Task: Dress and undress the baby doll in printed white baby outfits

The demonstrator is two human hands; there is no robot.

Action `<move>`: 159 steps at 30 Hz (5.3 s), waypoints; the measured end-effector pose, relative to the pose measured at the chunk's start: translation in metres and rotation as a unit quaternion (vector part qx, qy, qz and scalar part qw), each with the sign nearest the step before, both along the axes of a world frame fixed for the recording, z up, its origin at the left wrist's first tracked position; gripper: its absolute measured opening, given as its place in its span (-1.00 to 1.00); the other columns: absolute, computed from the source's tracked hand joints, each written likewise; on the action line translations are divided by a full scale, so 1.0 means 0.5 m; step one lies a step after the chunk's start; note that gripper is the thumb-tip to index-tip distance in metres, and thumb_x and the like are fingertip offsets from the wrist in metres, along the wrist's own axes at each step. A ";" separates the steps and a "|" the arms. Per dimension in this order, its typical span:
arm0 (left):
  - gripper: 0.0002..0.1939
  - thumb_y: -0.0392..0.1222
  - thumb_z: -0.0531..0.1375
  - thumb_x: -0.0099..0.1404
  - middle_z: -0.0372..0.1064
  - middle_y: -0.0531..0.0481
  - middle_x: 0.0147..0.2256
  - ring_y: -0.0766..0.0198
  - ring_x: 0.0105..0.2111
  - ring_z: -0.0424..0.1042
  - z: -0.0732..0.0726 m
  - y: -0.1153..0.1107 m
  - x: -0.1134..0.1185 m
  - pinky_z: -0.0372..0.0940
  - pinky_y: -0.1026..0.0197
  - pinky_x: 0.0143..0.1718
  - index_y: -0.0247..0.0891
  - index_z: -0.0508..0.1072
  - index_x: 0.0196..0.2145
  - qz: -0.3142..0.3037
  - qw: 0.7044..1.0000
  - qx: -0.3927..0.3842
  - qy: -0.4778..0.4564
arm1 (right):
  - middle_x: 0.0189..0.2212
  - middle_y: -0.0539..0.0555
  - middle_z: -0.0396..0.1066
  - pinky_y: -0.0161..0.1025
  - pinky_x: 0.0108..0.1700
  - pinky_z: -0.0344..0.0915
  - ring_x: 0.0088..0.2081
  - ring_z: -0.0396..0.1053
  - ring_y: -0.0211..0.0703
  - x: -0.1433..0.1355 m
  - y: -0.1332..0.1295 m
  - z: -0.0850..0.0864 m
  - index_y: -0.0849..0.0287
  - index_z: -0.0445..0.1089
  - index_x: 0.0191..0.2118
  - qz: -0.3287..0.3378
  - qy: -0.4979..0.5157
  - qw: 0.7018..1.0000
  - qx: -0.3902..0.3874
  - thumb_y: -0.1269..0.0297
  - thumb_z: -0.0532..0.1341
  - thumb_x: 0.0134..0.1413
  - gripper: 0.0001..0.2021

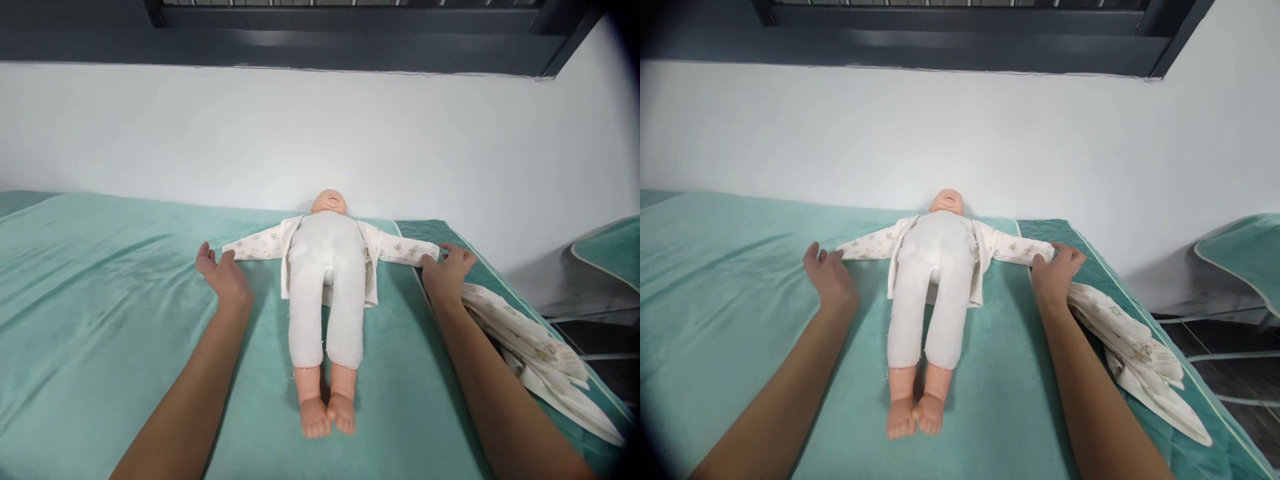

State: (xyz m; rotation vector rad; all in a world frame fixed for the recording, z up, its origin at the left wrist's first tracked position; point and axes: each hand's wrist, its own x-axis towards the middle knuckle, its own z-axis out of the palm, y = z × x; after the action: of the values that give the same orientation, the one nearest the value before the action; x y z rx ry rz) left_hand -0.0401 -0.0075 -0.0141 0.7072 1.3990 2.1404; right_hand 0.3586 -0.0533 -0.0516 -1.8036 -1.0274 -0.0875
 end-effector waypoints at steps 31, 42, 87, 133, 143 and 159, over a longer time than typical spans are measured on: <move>-0.73 0.00 0.33 0.13 0.43 0.00 -0.40 0.28 -0.43 0.38 0.007 -0.034 0.066 0.23 0.25 -0.42 -0.26 0.48 -0.34 -0.429 0.894 -0.127 -0.032 | -0.46 -0.01 0.44 -0.23 -0.40 0.23 -0.47 0.33 -0.17 -0.153 -0.023 0.039 0.10 0.38 -0.27 0.278 0.165 0.940 -0.107 -0.03 0.13 0.19 -0.70; -0.72 -0.01 0.34 0.09 0.51 -0.04 -0.33 0.26 -0.38 0.39 0.021 -0.045 0.080 0.22 0.25 -0.39 -0.24 0.57 -0.30 -0.381 0.907 -0.137 0.113 | -0.46 -0.05 0.50 -0.20 -0.33 0.26 -0.40 0.44 -0.10 -0.153 -0.023 0.034 0.05 0.32 -0.14 0.346 0.205 0.906 -0.134 -0.04 0.22 0.09 -0.68; -0.47 -0.15 0.28 0.16 0.44 -0.01 -0.22 0.21 -0.25 0.44 0.009 -0.048 0.070 0.36 0.21 -0.28 -0.06 0.36 0.10 -0.328 0.930 0.041 0.163 | 0.02 -0.03 0.42 -0.32 -0.35 0.26 -0.19 0.39 -0.20 -0.167 -0.058 0.083 -0.13 0.44 0.01 0.423 0.393 0.814 0.060 0.28 0.37 -0.01 -0.59; -0.69 -0.30 0.23 0.08 0.34 -0.02 -0.15 0.17 -0.15 0.35 -0.014 -0.011 0.016 0.27 0.10 -0.13 -0.13 0.42 -0.16 -0.125 0.963 -0.096 0.217 | -0.38 0.02 0.47 -0.19 -0.33 0.21 -0.39 0.39 -0.12 -0.027 -0.049 0.047 0.09 0.45 -0.09 0.208 0.020 0.963 -0.171 0.18 0.22 -0.01 -0.68; -0.73 -0.34 0.14 0.20 0.32 -0.04 -0.05 0.13 0.02 0.31 -0.006 -0.032 0.027 0.21 0.04 0.06 -0.15 0.39 -0.13 -0.079 0.935 -0.013 0.346 | -0.33 0.12 0.46 -0.12 -0.25 0.24 -0.30 0.38 -0.02 -0.063 -0.075 0.053 0.10 0.45 -0.14 0.109 -0.103 0.984 -0.100 -0.01 0.10 0.21 -0.67; -0.78 -0.29 0.13 0.31 0.46 -0.04 -0.12 0.11 -0.06 0.44 0.001 -0.313 0.008 0.32 -0.05 0.02 -0.08 0.42 -0.11 -0.250 0.848 0.175 0.433 | -0.34 0.25 0.46 0.03 -0.28 0.27 -0.29 0.44 0.24 0.160 -0.443 0.037 -0.01 0.31 -0.42 0.000 -0.168 0.949 -0.265 -0.11 0.17 0.11 -0.70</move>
State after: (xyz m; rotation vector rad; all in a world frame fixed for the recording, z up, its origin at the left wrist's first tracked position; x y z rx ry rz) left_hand -0.0359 -0.1642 -0.0137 2.1123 0.9783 1.6842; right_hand 0.4385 -0.2749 -0.0331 -2.3296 -1.3885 -0.1319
